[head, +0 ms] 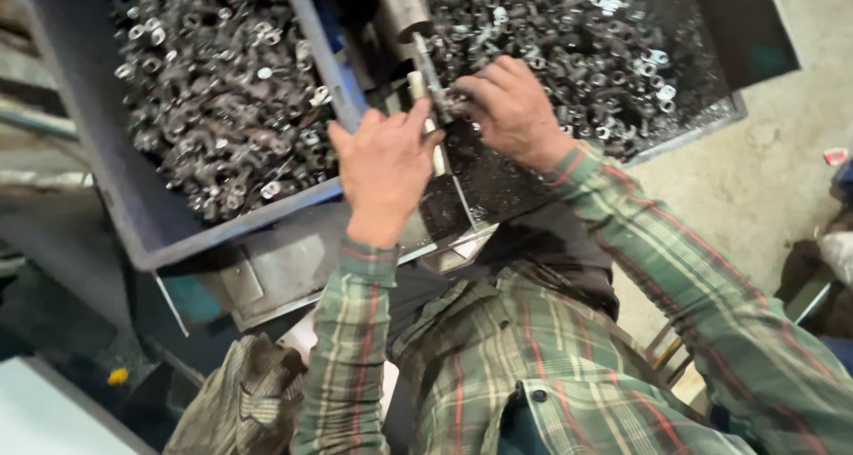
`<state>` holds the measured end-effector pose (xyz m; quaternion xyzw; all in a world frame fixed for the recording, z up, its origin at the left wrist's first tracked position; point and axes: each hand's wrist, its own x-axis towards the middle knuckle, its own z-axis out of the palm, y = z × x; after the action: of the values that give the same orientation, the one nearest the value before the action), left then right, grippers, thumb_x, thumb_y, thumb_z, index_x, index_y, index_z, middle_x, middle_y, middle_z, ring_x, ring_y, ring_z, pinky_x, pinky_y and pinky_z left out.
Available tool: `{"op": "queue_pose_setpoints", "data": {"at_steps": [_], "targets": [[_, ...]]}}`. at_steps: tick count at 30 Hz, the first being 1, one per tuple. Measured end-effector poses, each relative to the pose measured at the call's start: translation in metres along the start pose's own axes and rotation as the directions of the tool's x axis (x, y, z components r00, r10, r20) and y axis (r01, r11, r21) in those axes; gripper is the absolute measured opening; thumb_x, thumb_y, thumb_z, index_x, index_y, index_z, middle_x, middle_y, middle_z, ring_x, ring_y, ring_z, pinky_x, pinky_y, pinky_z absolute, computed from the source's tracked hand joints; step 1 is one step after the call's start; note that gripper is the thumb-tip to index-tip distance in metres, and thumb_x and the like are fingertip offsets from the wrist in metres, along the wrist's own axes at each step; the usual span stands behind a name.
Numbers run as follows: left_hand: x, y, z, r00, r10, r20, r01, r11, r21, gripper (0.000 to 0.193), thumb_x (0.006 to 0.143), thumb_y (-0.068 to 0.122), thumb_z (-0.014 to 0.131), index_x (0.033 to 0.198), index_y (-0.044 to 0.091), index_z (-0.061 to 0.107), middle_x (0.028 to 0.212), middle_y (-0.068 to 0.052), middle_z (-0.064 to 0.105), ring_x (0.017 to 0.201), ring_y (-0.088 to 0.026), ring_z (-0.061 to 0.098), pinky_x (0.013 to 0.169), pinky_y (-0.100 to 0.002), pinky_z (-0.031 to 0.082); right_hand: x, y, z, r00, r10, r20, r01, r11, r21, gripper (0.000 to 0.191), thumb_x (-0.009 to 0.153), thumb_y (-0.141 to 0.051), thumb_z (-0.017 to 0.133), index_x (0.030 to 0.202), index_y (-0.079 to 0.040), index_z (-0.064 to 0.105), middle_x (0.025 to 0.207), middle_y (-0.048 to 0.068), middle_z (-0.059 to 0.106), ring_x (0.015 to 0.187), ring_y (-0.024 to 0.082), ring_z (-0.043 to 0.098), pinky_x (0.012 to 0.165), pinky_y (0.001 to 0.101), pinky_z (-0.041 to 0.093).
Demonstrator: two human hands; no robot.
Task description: The person repeatedly picks small metal parts from a bin and inserts them into a vertical fixture on a machine. They align each part by hand and place it into the fixture, then retrieve another part from the bin and repeat the process.
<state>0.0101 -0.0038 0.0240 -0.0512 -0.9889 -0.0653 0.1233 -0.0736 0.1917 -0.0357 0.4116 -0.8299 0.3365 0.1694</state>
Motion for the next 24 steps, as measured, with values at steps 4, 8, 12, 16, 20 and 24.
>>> {"op": "queue_pose_setpoints", "data": {"at_steps": [4,8,12,16,20,24], "targets": [[0.003,-0.003,-0.002,0.998,0.019,0.052,-0.018,1.0,-0.004,0.046,0.086,0.047,0.077,0.125,0.023,0.071,0.081,0.005,0.072,0.084,-0.02,0.062,0.084,-0.055,0.039,-0.002,-0.004,-0.001,0.999,0.04,0.002,-0.04,0.998,0.043,0.027,0.095,-0.013,0.078,0.119,-0.006,0.067,0.099,0.011,0.061,0.095,0.032,0.057,0.085,0.0431,0.048],[0.004,-0.004,-0.004,0.997,0.03,0.066,-0.03,1.0,-0.003,0.043,0.085,0.045,0.078,0.121,0.024,0.072,0.078,0.006,0.071,0.082,-0.019,0.061,0.08,-0.051,0.038,0.0,-0.008,-0.004,0.999,0.053,-0.002,-0.053,0.997,0.061,0.026,0.096,-0.012,0.076,0.119,-0.006,0.066,0.098,0.01,0.061,0.093,0.032,0.058,0.084,0.0428,0.048],[0.004,-0.005,-0.009,0.997,0.042,0.059,-0.038,0.997,-0.072,0.038,0.085,0.042,0.078,0.119,0.026,0.073,0.079,0.008,0.071,0.081,-0.018,0.06,0.081,-0.05,0.038,-0.003,-0.012,-0.007,0.998,0.068,-0.015,-0.066,0.992,0.103,0.028,0.096,-0.014,0.077,0.119,-0.003,0.065,0.096,0.012,0.06,0.089,0.032,0.056,0.08,0.0429,0.048],[0.003,-0.006,-0.011,0.995,0.081,0.065,-0.078,0.996,-0.038,0.029,0.086,0.04,0.079,0.112,0.028,0.074,0.076,0.009,0.07,0.081,-0.017,0.059,0.082,-0.051,0.038,-0.011,-0.021,-0.009,0.99,0.141,0.005,-0.14,0.977,0.161,0.024,0.096,-0.011,0.075,0.117,-0.005,0.067,0.096,0.01,0.061,0.089,0.031,0.058,0.078,0.0411,0.05],[0.0,-0.008,-0.014,0.995,0.081,0.064,-0.068,0.981,-0.184,0.017,0.088,0.036,0.078,0.104,0.029,0.077,0.078,0.009,0.07,0.081,-0.017,0.059,0.088,-0.055,0.037,-0.02,-0.027,-0.015,0.988,0.149,0.028,-0.152,0.969,0.197,0.022,0.096,-0.011,0.076,0.115,-0.006,0.069,0.096,0.01,0.064,0.089,0.029,0.059,0.078,0.0398,0.05],[-0.013,-0.018,-0.017,0.991,0.134,0.013,-0.123,0.94,-0.318,0.012,0.085,0.033,0.079,0.095,0.027,0.08,0.076,0.008,0.071,0.077,-0.015,0.061,0.098,-0.06,0.037,-0.041,-0.038,-0.019,0.981,0.162,0.105,-0.187,0.929,0.32,0.025,0.094,-0.016,0.076,0.117,-0.005,0.072,0.097,0.011,0.067,0.09,0.027,0.062,0.078,0.0378,0.052]]}}
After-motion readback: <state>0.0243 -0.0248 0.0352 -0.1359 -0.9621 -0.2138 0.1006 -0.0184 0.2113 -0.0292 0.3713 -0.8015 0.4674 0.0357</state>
